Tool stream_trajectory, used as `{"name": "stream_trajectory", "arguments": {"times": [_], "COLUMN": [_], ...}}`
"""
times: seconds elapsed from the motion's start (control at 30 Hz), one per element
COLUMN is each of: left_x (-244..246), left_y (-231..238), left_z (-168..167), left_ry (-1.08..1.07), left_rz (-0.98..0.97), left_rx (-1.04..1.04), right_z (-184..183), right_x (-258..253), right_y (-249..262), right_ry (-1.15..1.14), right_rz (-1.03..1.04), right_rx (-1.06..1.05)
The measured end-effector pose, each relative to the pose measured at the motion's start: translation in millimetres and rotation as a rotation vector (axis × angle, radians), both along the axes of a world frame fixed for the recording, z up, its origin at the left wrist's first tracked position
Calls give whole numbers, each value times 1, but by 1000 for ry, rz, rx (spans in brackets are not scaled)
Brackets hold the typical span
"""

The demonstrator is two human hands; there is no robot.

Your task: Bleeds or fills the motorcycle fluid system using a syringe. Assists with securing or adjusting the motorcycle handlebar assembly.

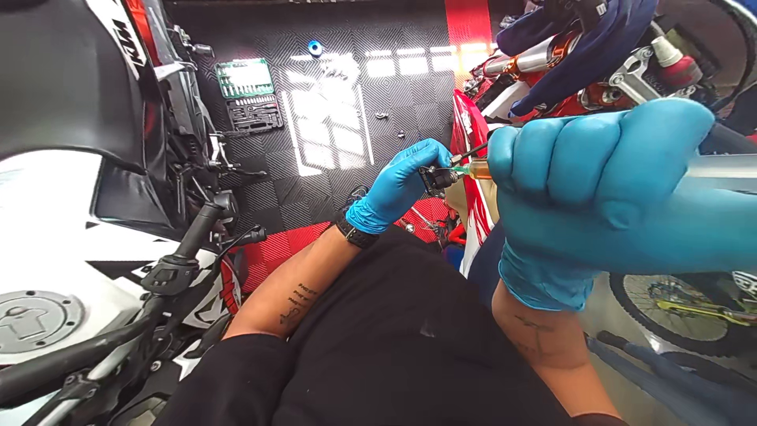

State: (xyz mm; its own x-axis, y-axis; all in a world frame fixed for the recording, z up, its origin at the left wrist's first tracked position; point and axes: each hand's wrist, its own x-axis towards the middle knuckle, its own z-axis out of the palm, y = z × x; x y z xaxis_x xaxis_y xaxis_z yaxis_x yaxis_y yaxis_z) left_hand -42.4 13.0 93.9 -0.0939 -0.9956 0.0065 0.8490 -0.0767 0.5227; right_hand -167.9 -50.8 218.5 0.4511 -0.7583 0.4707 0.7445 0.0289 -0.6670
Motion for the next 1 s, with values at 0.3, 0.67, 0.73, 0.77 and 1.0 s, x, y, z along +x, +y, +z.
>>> {"name": "stream_trajectory", "arguments": {"times": [0.3,0.67,0.73,0.77,1.0], "left_x": [0,1,1,1,1], "left_y": [-1,-1,-1,-1,-1], "left_z": [-1,-1,-1,-1,-1], "left_ry": [4,4,-1,-7,-11], "left_rz": [-1,8,7,9,9], "left_rx": [-31,-39,-34,-29,-24], "right_z": [-49,-49,-40,-29,10], "right_x": [-59,-54,-42,-26,24], "right_y": [-17,-17,-15,-8,6], "right_ry": [6,-9,16,33,28], "right_rz": [81,85,96,56,-30], "right_rx": [34,2,-52,-56,58]}}
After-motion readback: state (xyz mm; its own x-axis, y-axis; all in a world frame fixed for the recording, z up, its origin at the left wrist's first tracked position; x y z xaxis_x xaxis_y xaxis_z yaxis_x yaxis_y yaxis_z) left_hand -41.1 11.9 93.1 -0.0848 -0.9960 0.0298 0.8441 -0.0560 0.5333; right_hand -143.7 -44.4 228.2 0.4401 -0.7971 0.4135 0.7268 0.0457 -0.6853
